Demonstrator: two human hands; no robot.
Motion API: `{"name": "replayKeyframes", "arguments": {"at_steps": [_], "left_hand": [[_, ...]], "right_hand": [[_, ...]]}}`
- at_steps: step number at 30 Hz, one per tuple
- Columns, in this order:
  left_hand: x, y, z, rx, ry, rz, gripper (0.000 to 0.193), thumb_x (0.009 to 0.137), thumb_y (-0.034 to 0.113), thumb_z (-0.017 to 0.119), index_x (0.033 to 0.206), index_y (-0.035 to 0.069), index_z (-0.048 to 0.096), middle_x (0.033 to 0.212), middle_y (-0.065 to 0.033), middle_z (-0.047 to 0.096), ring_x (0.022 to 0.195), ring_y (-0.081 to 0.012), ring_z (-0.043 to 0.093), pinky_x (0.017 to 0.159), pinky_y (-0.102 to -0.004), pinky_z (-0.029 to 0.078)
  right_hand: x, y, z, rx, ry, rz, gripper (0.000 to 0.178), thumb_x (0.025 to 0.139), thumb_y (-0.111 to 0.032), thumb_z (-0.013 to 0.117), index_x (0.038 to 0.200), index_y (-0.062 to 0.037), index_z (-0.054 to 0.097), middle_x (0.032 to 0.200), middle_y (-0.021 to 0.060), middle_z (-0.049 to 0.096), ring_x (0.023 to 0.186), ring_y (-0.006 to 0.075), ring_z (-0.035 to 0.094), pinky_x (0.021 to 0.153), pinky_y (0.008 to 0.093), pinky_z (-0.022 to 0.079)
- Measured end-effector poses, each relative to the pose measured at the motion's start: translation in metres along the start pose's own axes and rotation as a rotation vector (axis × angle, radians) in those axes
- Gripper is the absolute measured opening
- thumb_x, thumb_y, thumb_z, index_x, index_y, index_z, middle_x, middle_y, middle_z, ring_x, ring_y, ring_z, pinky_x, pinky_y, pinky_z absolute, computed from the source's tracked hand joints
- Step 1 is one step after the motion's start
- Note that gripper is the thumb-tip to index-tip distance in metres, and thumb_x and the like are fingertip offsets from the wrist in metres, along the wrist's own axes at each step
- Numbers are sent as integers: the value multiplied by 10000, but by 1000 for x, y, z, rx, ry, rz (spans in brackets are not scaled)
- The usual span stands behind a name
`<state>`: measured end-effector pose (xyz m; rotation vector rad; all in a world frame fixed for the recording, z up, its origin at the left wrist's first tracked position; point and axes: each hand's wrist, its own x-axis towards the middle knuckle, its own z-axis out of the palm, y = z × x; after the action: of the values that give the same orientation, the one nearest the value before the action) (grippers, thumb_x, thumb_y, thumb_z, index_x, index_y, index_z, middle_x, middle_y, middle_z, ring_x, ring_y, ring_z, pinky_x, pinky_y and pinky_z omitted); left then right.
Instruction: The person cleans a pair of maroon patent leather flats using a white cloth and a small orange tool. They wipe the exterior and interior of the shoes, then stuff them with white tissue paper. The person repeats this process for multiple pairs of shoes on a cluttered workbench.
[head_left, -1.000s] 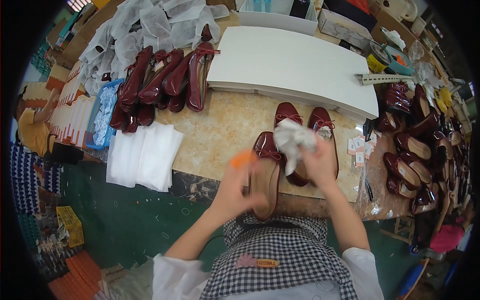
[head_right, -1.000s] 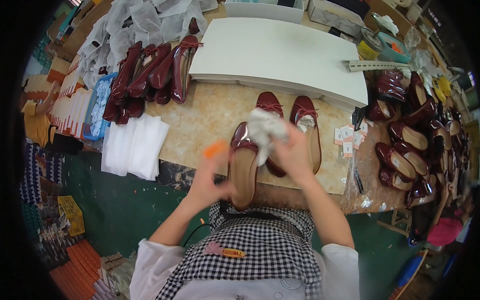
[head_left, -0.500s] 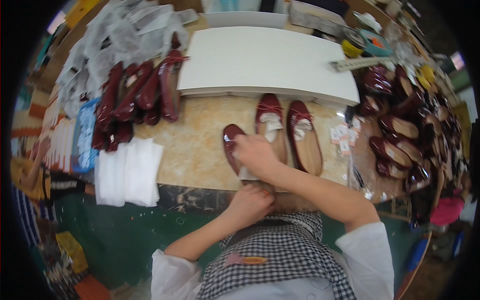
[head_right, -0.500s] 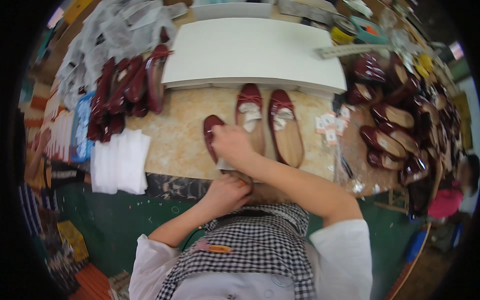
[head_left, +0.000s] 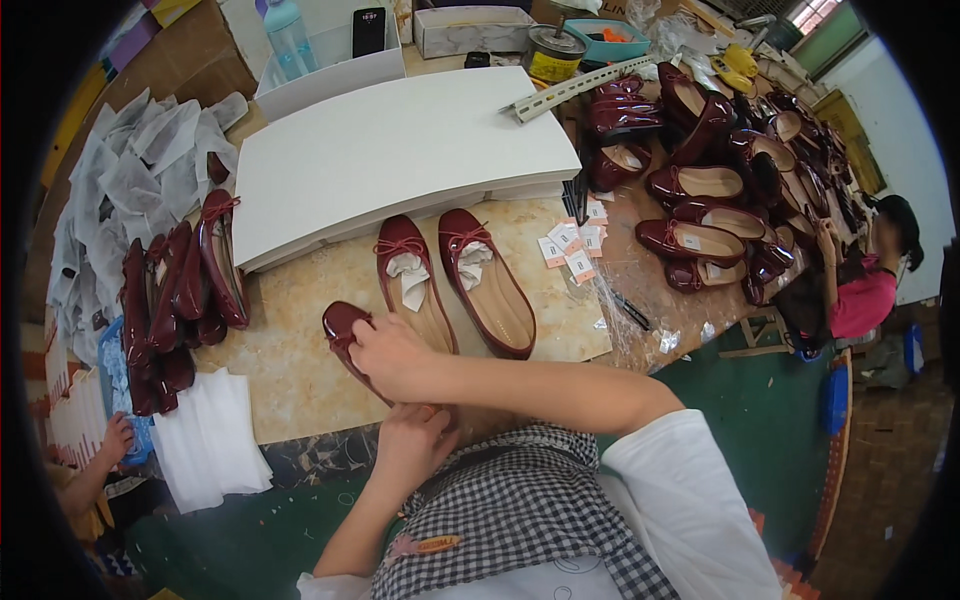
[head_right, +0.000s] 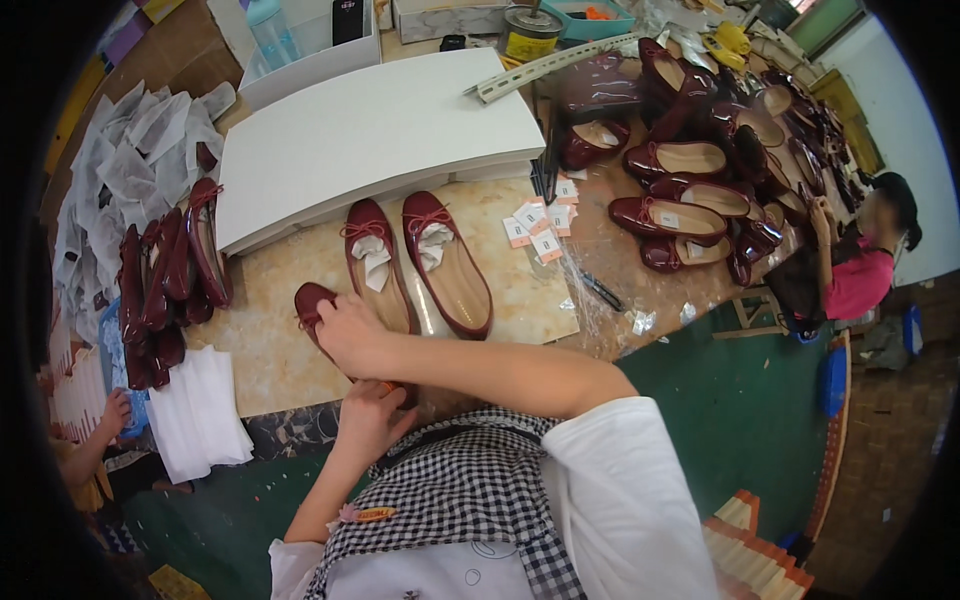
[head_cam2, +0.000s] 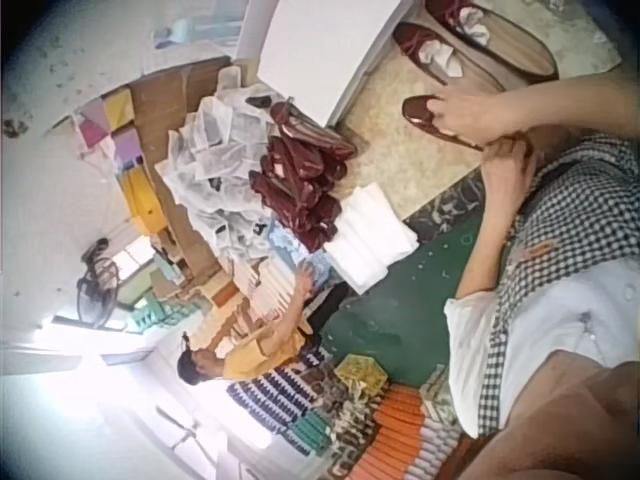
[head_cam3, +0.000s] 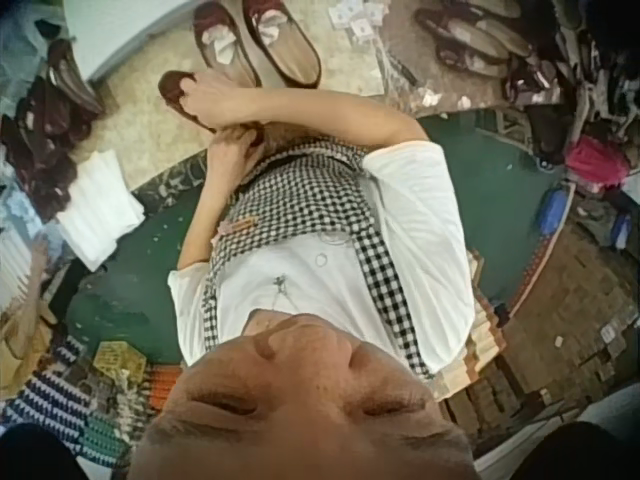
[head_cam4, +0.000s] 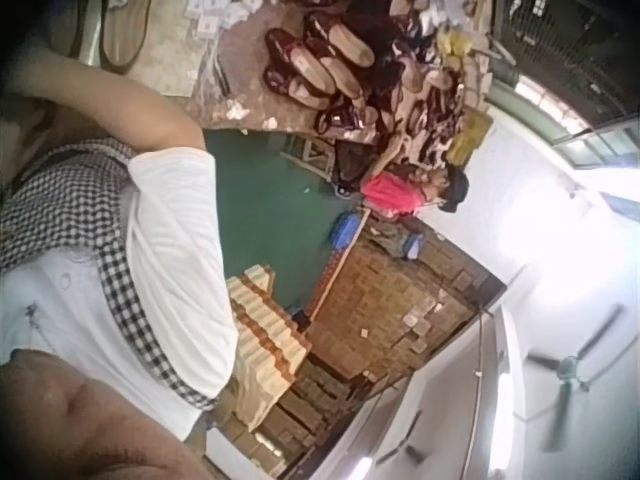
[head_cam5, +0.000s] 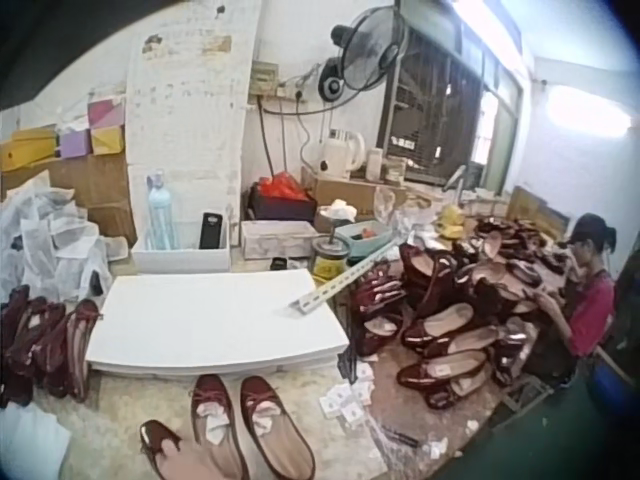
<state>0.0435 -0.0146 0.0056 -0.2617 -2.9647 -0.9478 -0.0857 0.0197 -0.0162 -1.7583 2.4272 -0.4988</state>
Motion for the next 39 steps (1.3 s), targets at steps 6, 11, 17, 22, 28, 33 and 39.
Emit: {"name": "replayKeyframes", "arguments": {"at_steps": [6,11,17,22,28,33,39], "left_hand": [[9,5,0,46,-32,45,232,658,161,760,802,35,630,851,-110,636,832,-290,587,756,-381,467],[-1,-7,-25,66,203,60,199,695,150,737,846,51,654,836,-95,646,841,-274,605,756,-384,471],[-9,-40,-36,-339,439,-924,515,806,152,659,1293,43,537,730,-107,617,663,-207,593,633,-329,472],[11,-45,-5,-384,332,-796,669,802,74,563,1438,32,358,775,-47,598,653,-104,517,600,-245,433],[-25,-74,-7,-1039,952,-805,529,863,173,537,1354,1,435,1081,-84,609,802,-138,609,699,-236,514],[17,-49,-14,-1652,719,-800,626,890,523,436,1258,18,477,1110,-166,604,805,-270,639,655,-381,560],[40,-48,-18,-1715,532,-580,663,905,561,417,1211,-21,503,1002,-165,627,753,-271,636,597,-368,541]], "right_hand": [[29,35,2,97,69,168,523,676,-199,765,1122,-71,525,968,127,593,957,274,598,816,393,453],[-22,89,-48,647,401,-45,347,744,-134,697,1076,-65,623,986,119,598,960,330,581,850,416,451],[-132,277,-101,-317,271,1003,400,813,-402,660,866,-8,615,763,203,660,777,344,675,666,444,534],[-131,290,-98,-175,77,1041,324,770,-342,675,836,-25,684,818,196,678,794,334,677,704,427,539],[-202,256,-132,-71,41,964,231,746,-270,641,778,-53,713,741,195,667,742,338,671,691,418,541],[-239,229,-121,-178,214,959,174,788,-224,630,810,-70,710,722,173,660,698,370,647,644,444,518],[-241,180,-161,165,504,1036,236,818,-123,646,1049,-82,669,692,114,654,636,224,646,609,338,497]]}}
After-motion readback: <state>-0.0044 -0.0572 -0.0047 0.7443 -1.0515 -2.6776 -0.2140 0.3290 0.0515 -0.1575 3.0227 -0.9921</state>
